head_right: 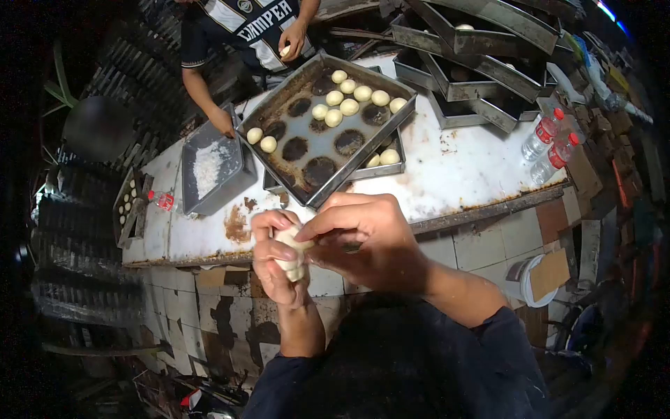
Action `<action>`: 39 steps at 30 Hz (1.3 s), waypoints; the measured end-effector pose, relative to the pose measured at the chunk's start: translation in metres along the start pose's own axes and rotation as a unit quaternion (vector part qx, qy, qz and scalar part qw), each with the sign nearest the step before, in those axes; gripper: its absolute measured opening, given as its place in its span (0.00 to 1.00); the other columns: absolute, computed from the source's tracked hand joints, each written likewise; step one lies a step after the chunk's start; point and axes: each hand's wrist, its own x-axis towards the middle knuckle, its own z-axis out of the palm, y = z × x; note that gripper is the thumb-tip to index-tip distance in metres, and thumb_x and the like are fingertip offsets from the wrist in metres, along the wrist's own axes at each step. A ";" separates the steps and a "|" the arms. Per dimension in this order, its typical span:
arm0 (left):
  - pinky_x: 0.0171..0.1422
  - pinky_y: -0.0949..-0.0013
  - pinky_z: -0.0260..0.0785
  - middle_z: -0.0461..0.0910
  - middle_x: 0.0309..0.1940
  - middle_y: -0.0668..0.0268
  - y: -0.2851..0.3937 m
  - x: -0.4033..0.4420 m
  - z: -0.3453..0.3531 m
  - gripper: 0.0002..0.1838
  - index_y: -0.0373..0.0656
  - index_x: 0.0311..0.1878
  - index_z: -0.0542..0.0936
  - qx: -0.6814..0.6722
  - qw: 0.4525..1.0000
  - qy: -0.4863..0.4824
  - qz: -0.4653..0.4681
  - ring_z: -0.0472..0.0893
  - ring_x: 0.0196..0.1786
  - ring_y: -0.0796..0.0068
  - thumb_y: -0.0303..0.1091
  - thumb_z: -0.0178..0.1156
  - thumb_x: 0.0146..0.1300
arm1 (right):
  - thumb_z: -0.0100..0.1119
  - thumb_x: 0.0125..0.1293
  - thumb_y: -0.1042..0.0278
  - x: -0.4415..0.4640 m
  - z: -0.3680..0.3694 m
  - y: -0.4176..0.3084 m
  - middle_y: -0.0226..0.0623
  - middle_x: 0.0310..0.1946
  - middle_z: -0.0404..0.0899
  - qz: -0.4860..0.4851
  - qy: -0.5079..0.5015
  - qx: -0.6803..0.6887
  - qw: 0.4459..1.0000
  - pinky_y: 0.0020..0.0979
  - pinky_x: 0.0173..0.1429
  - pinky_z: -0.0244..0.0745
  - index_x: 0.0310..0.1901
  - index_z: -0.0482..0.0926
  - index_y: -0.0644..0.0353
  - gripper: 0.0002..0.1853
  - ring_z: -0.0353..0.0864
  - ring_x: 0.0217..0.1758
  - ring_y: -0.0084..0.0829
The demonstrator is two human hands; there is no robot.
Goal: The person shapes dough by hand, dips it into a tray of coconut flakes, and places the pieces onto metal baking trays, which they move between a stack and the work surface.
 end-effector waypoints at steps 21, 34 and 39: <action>0.29 0.71 0.65 0.74 0.19 0.66 -0.143 0.106 0.174 0.13 0.40 0.20 0.73 0.154 0.968 -0.186 0.066 0.74 0.22 0.71 0.25 0.65 0.58 | 0.64 0.59 0.74 0.010 -0.200 -0.032 0.50 0.61 0.74 -0.209 -0.003 -0.470 0.858 0.42 0.58 0.80 0.52 0.81 0.59 0.17 0.81 0.55 0.47; 0.29 0.81 0.51 0.59 0.21 0.79 -0.174 0.226 0.326 0.25 0.43 0.51 0.79 -0.071 0.952 -0.255 -0.155 0.57 0.24 0.89 0.20 0.75 0.49 | 0.50 0.72 0.62 0.213 -0.515 -0.114 0.43 0.44 0.83 -0.088 0.064 -0.521 0.846 0.34 0.56 0.74 0.46 0.81 0.68 0.17 0.82 0.48 0.34; 0.32 0.82 0.54 0.63 0.22 0.79 -0.172 0.219 0.297 0.22 0.39 0.42 0.78 -0.060 0.970 -0.186 -0.145 0.61 0.26 0.89 0.18 0.76 0.43 | 0.54 0.72 0.52 0.327 -0.651 -0.025 0.41 0.33 0.85 -0.049 0.044 -0.659 0.749 0.36 0.45 0.75 0.44 0.82 0.66 0.21 0.83 0.38 0.32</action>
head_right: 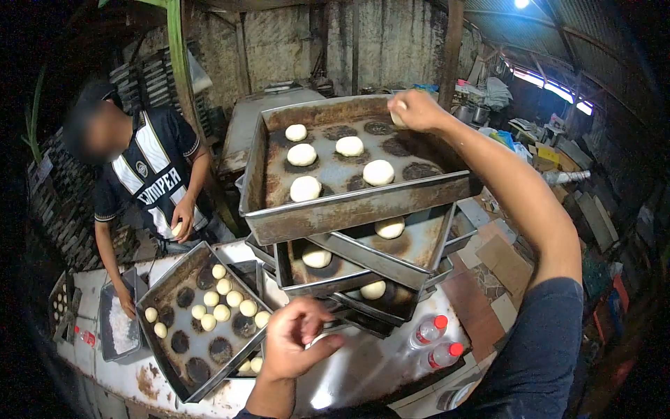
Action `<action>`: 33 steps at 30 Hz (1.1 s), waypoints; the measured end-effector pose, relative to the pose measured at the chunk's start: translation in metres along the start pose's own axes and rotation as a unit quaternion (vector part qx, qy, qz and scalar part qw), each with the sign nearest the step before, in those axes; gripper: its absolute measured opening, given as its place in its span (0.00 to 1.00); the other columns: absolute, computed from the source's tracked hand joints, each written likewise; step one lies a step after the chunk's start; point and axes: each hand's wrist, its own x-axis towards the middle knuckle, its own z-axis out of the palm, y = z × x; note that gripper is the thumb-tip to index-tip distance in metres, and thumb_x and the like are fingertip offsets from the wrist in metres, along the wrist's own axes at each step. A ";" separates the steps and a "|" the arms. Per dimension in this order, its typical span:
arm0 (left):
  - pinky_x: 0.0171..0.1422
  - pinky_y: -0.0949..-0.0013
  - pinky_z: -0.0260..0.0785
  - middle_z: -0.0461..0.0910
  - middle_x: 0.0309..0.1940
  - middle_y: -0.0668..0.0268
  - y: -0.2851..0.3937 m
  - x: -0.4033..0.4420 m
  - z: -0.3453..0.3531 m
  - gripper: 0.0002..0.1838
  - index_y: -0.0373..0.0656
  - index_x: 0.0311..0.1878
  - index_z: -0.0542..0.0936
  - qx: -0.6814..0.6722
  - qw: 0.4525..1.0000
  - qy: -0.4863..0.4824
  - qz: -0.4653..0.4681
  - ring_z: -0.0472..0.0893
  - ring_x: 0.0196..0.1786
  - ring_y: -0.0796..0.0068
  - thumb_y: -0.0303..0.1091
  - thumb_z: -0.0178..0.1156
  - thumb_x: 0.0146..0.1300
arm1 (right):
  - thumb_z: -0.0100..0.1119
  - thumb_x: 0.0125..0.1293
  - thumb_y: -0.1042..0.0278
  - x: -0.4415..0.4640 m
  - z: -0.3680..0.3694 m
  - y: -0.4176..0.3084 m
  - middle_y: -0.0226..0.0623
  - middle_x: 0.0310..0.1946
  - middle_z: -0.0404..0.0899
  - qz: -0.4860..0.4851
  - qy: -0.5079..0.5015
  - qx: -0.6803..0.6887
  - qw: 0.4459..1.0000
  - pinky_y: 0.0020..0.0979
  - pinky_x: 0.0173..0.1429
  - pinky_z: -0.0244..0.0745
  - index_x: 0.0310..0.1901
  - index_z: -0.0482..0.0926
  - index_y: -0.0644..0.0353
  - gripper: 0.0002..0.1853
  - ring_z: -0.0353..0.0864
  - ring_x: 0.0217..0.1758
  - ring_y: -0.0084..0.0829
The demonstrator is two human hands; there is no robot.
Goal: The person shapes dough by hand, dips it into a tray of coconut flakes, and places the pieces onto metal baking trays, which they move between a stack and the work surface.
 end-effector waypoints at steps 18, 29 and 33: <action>0.56 0.60 0.72 0.81 0.45 0.59 -0.001 -0.232 -0.236 0.21 0.44 0.54 0.78 0.226 0.968 -0.039 -0.101 0.80 0.50 0.56 0.33 0.70 0.56 | 0.56 0.70 0.67 -0.085 -0.066 -0.284 0.44 0.30 0.83 -0.200 0.251 -0.022 0.947 0.32 0.38 0.75 0.36 0.83 0.68 0.12 0.79 0.32 0.34; 0.64 0.43 0.52 0.72 0.55 0.50 -0.065 -0.219 -0.470 0.24 0.36 0.47 0.84 0.783 0.539 0.073 -0.301 0.62 0.62 0.48 0.49 0.62 0.61 | 0.68 0.48 0.74 -0.203 0.060 -0.547 0.37 0.26 0.77 -0.317 -0.051 0.164 0.933 0.34 0.31 0.71 0.30 0.80 0.66 0.09 0.73 0.24 0.33; 0.65 0.48 0.57 0.73 0.55 0.50 -0.036 -0.217 -0.414 0.20 0.35 0.48 0.79 0.711 0.660 0.093 -0.225 0.67 0.59 0.49 0.42 0.64 0.61 | 0.67 0.48 0.77 -0.244 0.076 -0.554 0.39 0.27 0.79 -0.192 -0.034 0.264 0.945 0.33 0.30 0.71 0.32 0.81 0.66 0.08 0.75 0.23 0.35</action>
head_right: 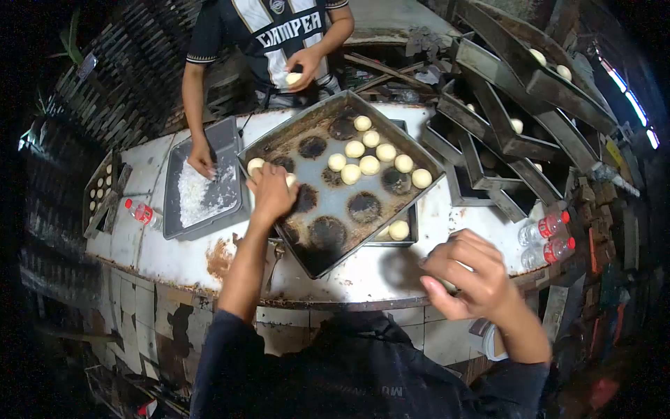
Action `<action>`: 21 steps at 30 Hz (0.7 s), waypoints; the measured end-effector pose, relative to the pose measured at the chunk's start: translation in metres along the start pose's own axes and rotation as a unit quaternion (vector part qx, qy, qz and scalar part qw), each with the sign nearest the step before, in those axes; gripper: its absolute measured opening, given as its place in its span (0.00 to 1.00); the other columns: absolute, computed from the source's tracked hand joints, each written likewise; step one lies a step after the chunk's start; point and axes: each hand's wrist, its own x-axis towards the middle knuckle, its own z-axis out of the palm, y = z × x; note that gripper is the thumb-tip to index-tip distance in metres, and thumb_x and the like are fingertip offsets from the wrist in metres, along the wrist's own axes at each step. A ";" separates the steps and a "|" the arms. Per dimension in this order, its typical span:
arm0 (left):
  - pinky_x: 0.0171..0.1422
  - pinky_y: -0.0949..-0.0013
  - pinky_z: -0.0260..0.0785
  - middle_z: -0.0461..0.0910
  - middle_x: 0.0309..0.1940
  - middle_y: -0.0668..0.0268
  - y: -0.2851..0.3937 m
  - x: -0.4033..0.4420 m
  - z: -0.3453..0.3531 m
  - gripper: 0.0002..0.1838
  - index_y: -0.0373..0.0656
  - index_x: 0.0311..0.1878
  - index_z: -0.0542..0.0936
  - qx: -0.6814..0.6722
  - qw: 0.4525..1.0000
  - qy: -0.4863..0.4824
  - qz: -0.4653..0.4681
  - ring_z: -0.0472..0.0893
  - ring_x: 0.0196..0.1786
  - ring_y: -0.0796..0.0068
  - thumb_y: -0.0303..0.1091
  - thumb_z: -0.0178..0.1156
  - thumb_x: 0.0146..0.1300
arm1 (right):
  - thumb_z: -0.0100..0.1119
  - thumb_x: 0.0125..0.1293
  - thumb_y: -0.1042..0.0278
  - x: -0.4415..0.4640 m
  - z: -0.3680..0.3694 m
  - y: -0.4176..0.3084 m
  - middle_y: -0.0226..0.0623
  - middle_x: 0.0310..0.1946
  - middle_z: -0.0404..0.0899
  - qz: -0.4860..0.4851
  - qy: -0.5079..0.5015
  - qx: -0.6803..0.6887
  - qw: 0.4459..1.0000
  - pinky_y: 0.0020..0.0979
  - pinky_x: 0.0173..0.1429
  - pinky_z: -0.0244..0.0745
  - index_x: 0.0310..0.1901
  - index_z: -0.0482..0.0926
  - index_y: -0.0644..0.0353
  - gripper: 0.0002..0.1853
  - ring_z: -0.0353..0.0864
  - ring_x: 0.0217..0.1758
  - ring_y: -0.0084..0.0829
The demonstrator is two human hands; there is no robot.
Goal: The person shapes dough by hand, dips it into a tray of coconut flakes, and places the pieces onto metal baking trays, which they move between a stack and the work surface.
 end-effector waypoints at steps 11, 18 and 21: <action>0.62 0.60 0.72 0.69 0.62 0.56 0.171 -0.179 -0.111 0.41 0.36 0.71 0.66 -0.561 0.815 0.029 0.140 0.78 0.58 0.57 0.28 0.74 0.54 | 0.69 0.61 0.75 -0.070 0.087 -0.029 0.41 0.50 0.81 0.408 0.180 0.487 0.751 0.28 0.54 0.78 0.61 0.77 0.64 0.26 0.83 0.49 0.28; 0.52 0.73 0.71 0.72 0.47 0.62 0.135 -0.220 -0.108 0.21 0.35 0.63 0.76 -0.646 0.760 -0.004 -0.070 0.74 0.50 0.75 0.32 0.61 0.69 | 0.63 0.65 0.68 -0.035 0.125 -0.070 0.54 0.56 0.78 0.213 0.316 0.378 0.844 0.38 0.58 0.76 0.49 0.80 0.70 0.15 0.80 0.56 0.42; 0.56 0.66 0.72 0.71 0.53 0.57 0.117 -0.228 -0.082 0.25 0.34 0.68 0.70 -0.504 0.839 0.175 0.107 0.73 0.59 0.65 0.35 0.58 0.72 | 0.61 0.66 0.68 -0.028 0.140 -0.073 0.50 0.43 0.83 0.224 0.234 0.301 0.897 0.33 0.47 0.80 0.45 0.81 0.71 0.14 0.85 0.42 0.38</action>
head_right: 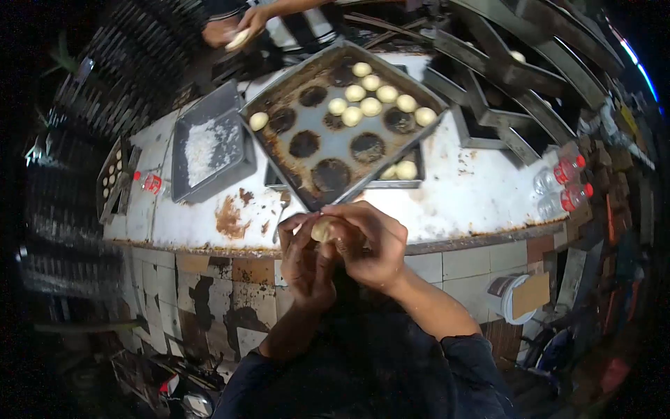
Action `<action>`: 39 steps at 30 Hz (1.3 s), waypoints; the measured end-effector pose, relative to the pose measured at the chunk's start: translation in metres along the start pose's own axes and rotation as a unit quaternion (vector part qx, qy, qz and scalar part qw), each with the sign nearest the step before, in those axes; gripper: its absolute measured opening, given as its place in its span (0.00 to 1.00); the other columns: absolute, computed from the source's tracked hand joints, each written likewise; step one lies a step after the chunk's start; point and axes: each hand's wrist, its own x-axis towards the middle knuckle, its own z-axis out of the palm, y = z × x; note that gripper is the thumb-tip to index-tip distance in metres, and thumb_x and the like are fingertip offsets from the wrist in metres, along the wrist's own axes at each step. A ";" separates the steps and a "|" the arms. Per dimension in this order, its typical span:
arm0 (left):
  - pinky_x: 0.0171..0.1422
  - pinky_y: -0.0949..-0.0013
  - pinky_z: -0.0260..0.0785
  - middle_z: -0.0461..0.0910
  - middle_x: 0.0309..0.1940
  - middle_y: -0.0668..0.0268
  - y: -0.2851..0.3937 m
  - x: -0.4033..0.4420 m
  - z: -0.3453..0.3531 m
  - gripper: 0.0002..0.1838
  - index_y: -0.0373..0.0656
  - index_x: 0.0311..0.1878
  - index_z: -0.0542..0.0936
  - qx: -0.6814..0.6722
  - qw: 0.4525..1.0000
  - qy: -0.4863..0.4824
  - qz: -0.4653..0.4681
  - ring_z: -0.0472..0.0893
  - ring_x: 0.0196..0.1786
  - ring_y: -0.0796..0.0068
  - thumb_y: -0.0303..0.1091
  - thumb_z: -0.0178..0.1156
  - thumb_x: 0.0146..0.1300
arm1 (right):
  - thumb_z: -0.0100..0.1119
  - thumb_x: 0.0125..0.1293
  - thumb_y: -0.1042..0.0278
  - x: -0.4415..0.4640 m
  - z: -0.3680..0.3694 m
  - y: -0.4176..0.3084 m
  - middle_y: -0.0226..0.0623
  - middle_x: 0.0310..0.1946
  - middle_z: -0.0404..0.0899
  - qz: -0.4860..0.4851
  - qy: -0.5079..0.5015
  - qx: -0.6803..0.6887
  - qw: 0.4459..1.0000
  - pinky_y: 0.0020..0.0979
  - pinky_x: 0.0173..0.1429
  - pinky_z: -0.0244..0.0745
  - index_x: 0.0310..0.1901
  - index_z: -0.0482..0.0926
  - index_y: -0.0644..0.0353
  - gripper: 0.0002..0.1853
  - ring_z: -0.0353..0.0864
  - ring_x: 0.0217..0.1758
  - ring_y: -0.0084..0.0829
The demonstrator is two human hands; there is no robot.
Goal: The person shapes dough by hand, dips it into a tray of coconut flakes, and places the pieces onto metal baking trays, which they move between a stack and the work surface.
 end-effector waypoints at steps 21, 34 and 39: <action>0.71 0.51 0.67 0.70 0.65 0.51 -0.187 0.034 -0.320 0.25 0.34 0.67 0.66 -0.570 0.722 0.247 -0.303 0.71 0.68 0.55 0.40 0.52 0.74 | 0.52 0.71 0.63 0.182 0.406 0.137 0.53 0.52 0.80 0.099 -0.442 -0.113 0.884 0.41 0.61 0.71 0.52 0.80 0.69 0.18 0.79 0.56 0.50; 0.73 0.48 0.59 0.69 0.66 0.57 -0.231 0.044 -0.375 0.42 0.44 0.79 0.48 -0.360 0.808 0.305 -0.352 0.69 0.68 0.60 0.42 0.59 0.70 | 0.62 0.61 0.73 0.220 0.471 0.286 0.49 0.57 0.78 -0.047 -0.566 -0.317 0.759 0.40 0.69 0.70 0.55 0.77 0.66 0.19 0.73 0.64 0.48; 0.74 0.48 0.57 0.69 0.65 0.57 -0.244 0.057 -0.376 0.42 0.42 0.79 0.50 -0.348 0.819 0.292 -0.351 0.68 0.69 0.60 0.43 0.60 0.69 | 0.63 0.61 0.71 0.205 0.467 0.297 0.52 0.54 0.77 -0.119 -0.546 -0.290 0.777 0.41 0.64 0.75 0.54 0.77 0.68 0.20 0.79 0.56 0.51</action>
